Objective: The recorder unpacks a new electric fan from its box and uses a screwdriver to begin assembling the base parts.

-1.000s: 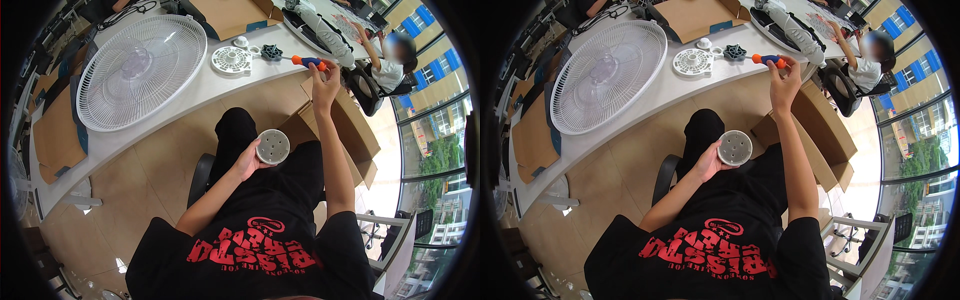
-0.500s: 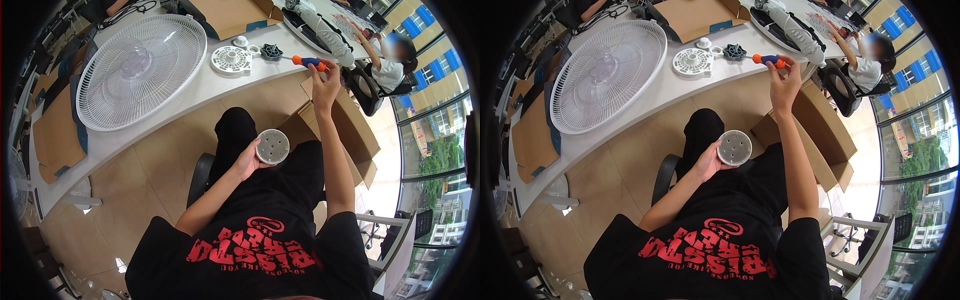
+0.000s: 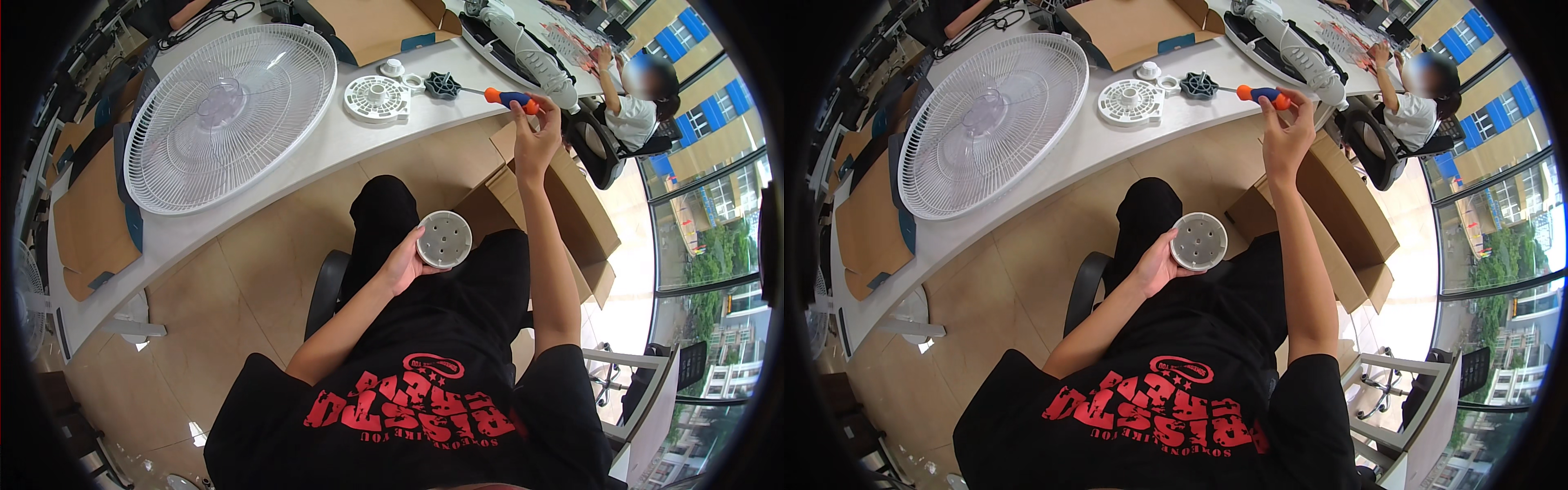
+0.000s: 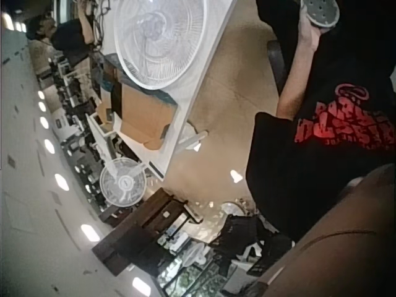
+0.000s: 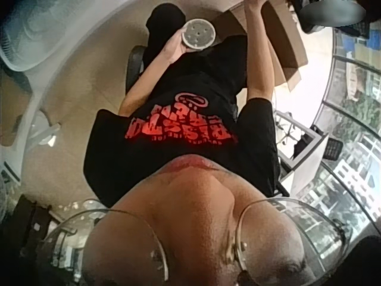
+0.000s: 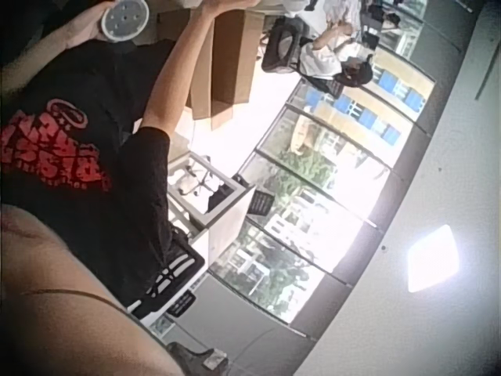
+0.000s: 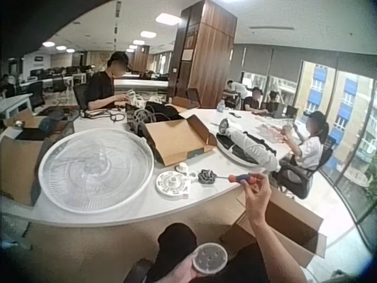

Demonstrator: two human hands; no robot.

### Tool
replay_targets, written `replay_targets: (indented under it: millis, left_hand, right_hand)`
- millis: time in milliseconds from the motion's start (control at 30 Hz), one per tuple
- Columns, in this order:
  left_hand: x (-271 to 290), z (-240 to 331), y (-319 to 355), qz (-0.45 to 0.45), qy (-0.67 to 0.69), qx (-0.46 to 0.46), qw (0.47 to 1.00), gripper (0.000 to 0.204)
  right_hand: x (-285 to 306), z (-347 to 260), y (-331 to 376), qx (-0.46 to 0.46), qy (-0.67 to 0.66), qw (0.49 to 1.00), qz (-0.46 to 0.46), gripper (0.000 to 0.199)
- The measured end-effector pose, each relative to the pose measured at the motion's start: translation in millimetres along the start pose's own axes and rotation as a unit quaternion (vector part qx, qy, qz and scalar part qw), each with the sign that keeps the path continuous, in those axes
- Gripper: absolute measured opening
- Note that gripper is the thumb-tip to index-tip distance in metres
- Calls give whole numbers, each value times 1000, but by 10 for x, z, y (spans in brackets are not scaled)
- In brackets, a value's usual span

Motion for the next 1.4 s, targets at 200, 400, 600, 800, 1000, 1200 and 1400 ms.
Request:
replay_targets:
  millis: [200, 400, 600, 800, 1000, 1200, 1400]
  left_hand:
    - [8, -12, -5, -2, -2, -1, 1000, 55]
    - [2, -20, -18, -4, 1, 1, 1000, 55]
    - [20, -20, -17, -4, 0, 1, 1000, 54]
    - [3, -9, -6, 1, 7, 5, 1000, 53]
    - [3, -17, -11, 0, 5, 3, 1000, 53]
    - [16, -23, -10, 3, 3, 4, 1000, 54]
    - [2, -7, -2, -1, 3, 1, 1000, 54]
  right_hand:
    - [-51, 10, 0, -17, 23, 999, -17, 32]
    - [-122, 24, -23, -2, 32, 999, -20, 31]
    - [-203, -58, -40, 18, 45, 998, -29, 32]
    - [-161, -94, -51, 14, 26, 999, -24, 32]
    - [-101, -73, -77, 19, 11, 1000, -10, 31]
    - [-136, -96, -18, 16, 25, 999, -27, 31]
    - [-132, -87, -2, 5, 26, 999, -25, 31]
Point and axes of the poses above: each hand's wrist, its own y-axis away from the middle knuckle, its own x-axis out of the back of the hand, z = x × y, the point moved 7 cm from there along -y, towards the middle knuckle
